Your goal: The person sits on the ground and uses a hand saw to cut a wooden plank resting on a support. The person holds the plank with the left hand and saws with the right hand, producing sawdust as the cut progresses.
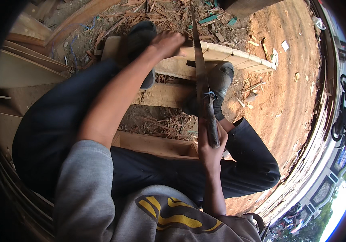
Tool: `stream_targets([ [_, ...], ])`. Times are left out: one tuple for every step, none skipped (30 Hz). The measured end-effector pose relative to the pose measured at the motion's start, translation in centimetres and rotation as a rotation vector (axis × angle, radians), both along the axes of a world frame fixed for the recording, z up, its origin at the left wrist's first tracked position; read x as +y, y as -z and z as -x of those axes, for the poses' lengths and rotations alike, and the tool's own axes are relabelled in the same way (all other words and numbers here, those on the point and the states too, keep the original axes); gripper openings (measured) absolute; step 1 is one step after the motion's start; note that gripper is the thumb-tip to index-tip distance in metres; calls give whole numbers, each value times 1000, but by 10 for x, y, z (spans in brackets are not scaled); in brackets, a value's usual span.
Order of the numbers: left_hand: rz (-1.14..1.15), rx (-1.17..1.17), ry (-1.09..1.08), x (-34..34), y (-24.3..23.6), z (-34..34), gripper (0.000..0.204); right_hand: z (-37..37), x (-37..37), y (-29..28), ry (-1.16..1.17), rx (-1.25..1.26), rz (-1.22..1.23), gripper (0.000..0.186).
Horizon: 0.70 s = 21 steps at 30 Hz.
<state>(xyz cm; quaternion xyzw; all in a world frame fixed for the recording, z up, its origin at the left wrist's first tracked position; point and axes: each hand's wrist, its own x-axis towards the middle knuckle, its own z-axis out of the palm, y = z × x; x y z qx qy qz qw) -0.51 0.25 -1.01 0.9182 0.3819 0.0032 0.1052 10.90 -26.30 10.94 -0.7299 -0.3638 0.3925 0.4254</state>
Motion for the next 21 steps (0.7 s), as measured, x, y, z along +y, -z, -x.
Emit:
stream_targets([
  [31,3,-15,-2,-2,1,39,2,13,6,41,15,-14,10],
  [48,21,-19,-3,0,2,40,-2,25,1,-37,112,52,13],
  [48,36,-25,1,2,5,40,0,24,-1,-45,85,50,13],
  [56,50,-31,3,1,4,41,1,12,-7,-53,58,56,14],
  [48,58,-24,6,1,2,41,1,0,-13,-61,30,64,14],
  [45,61,-15,7,1,-2,40,3,-12,-29,-29,45,118,13],
  [42,65,-7,8,0,-5,40,2,-18,-29,-15,-6,83,13],
  [26,35,-8,4,-1,-3,45,3,-25,-29,0,-50,57,14],
  [10,4,-8,1,-3,-1,49,4,-30,-28,15,-94,31,15],
  [-8,-26,-8,-2,-4,0,54,7,-26,-28,155,127,82,25],
  [-12,-17,-1,-1,-3,-1,54,6,-9,-21,161,144,66,27],
  [-14,3,4,-3,0,-1,54,3,11,-10,165,171,53,28],
  [-16,22,10,-3,2,0,54,1,21,-5,168,198,40,30],
  [1,30,0,-3,0,2,53,2,19,-7,153,241,55,30],
  [15,27,-12,-1,-3,2,53,2,19,-11,135,274,66,31],
  [32,21,-25,0,-5,0,53,-1,16,-15,115,304,80,31],
  [49,15,-40,1,-7,-1,52,-4,0,-12,80,219,96,25],
  [25,12,-26,0,-4,-2,52,-4,-14,-14,35,137,109,23],
  [1,10,-12,0,-1,-1,53,-4,-20,-15,-10,56,121,21],
  [-23,8,2,0,2,-1,53,-5,-22,-12,73,158,126,18],
  [-30,1,-3,0,4,0,53,-10,-16,-12,40,124,116,17],
])
